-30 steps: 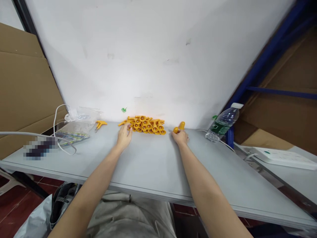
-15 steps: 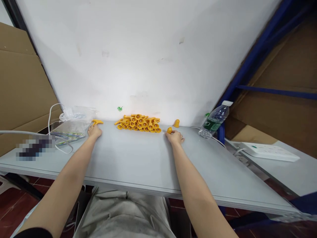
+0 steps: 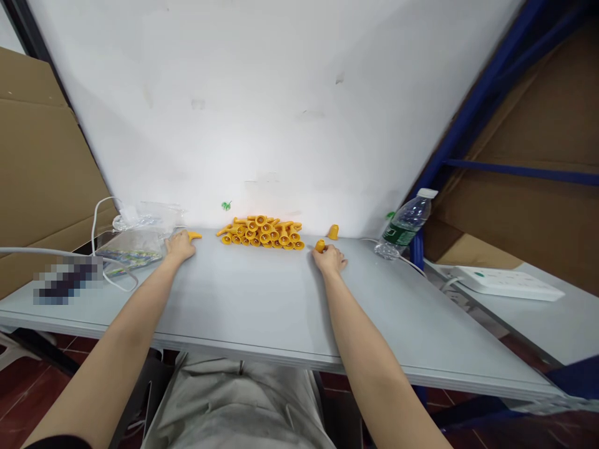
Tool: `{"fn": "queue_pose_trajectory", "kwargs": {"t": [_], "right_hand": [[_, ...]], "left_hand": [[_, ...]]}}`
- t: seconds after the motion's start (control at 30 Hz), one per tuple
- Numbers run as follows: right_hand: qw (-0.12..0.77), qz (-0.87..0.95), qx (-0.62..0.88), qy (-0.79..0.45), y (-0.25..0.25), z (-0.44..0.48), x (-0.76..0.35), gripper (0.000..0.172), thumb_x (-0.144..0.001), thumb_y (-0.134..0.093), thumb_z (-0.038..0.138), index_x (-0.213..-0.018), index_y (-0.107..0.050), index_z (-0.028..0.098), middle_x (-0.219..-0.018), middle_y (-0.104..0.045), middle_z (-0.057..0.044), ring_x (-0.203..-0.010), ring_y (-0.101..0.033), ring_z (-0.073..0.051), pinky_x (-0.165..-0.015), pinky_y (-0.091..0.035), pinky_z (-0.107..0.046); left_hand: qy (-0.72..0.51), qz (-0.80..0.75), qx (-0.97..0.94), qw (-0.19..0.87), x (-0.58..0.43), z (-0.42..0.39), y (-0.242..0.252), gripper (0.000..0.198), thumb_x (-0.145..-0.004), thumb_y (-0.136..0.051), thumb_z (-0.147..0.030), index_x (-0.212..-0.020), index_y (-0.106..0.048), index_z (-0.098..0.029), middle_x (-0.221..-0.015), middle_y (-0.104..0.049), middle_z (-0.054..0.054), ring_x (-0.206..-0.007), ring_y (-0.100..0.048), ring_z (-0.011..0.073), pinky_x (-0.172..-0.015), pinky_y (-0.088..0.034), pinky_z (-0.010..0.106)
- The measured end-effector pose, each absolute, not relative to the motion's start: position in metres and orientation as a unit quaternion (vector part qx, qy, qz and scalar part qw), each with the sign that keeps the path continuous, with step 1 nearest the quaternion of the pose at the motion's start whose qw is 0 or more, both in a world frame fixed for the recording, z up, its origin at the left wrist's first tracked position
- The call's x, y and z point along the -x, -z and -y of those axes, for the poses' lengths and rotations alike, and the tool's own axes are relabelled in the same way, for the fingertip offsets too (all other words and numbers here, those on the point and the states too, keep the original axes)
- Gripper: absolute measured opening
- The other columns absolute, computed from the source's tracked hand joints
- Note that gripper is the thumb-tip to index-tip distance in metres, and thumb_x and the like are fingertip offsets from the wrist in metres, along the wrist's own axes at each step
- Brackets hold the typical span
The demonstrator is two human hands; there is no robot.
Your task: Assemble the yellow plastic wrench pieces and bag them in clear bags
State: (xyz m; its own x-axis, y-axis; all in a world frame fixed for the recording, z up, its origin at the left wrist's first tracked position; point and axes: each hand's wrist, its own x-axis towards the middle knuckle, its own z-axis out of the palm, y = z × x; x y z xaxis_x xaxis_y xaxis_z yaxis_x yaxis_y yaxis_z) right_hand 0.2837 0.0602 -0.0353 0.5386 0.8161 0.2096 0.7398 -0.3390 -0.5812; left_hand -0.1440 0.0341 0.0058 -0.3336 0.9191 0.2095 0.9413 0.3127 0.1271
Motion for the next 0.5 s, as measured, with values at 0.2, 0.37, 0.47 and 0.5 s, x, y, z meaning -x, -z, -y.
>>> {"fn": "queue_pose_trajectory", "kwargs": {"t": [0.2, 0.37, 0.47, 0.5], "right_hand": [[0.351, 0.473, 0.807, -0.054, 0.036, -0.061, -0.283, 0.025, -0.076, -0.061, 0.029, -0.098, -0.062, 0.017, -0.113, -0.064, -0.017, -0.114, -0.053, -0.033, -0.102, -0.029, -0.053], [0.395, 0.465, 0.788, -0.081, 0.032, -0.060, -0.279, 0.026, -0.075, -0.057, 0.023, -0.101, -0.057, 0.019, -0.109, -0.066, -0.012, -0.107, -0.058, -0.029, -0.103, -0.026, -0.055], [0.432, 0.485, 0.757, -0.074, 0.031, -0.059, -0.275, 0.025, -0.076, -0.054, 0.022, -0.101, -0.054, 0.020, -0.111, -0.065, -0.011, -0.105, -0.058, -0.027, -0.103, -0.024, -0.057], [0.446, 0.496, 0.742, -0.063, 0.031, -0.059, -0.274, 0.025, -0.076, -0.053, 0.023, -0.101, -0.053, 0.020, -0.113, -0.064, -0.011, -0.106, -0.058, -0.027, -0.102, -0.024, -0.057]], "left_hand": [[0.107, 0.803, 0.583, 0.064, 0.137, -0.033, -0.005, 0.043, -0.080, -0.054, -0.035, -0.115, -0.063, -0.014, -0.118, -0.064, 0.021, -0.117, -0.054, 0.0370, -0.099, -0.035, 0.052], [0.125, 0.794, 0.588, 0.090, 0.133, -0.032, 0.001, 0.031, -0.079, -0.054, -0.031, -0.099, -0.071, -0.015, -0.120, -0.061, 0.020, -0.117, -0.051, 0.0358, -0.097, -0.037, 0.050], [0.182, 0.800, 0.566, 0.076, 0.130, -0.035, 0.001, 0.024, -0.078, -0.057, -0.031, -0.089, -0.072, -0.015, -0.117, -0.062, 0.020, -0.116, -0.051, 0.0362, -0.098, -0.036, 0.050], [0.219, 0.807, 0.545, 0.065, 0.129, -0.037, 0.000, 0.022, -0.077, -0.058, -0.031, -0.085, -0.071, -0.016, -0.115, -0.062, 0.019, -0.115, -0.052, 0.0361, -0.097, -0.036, 0.050]]}}
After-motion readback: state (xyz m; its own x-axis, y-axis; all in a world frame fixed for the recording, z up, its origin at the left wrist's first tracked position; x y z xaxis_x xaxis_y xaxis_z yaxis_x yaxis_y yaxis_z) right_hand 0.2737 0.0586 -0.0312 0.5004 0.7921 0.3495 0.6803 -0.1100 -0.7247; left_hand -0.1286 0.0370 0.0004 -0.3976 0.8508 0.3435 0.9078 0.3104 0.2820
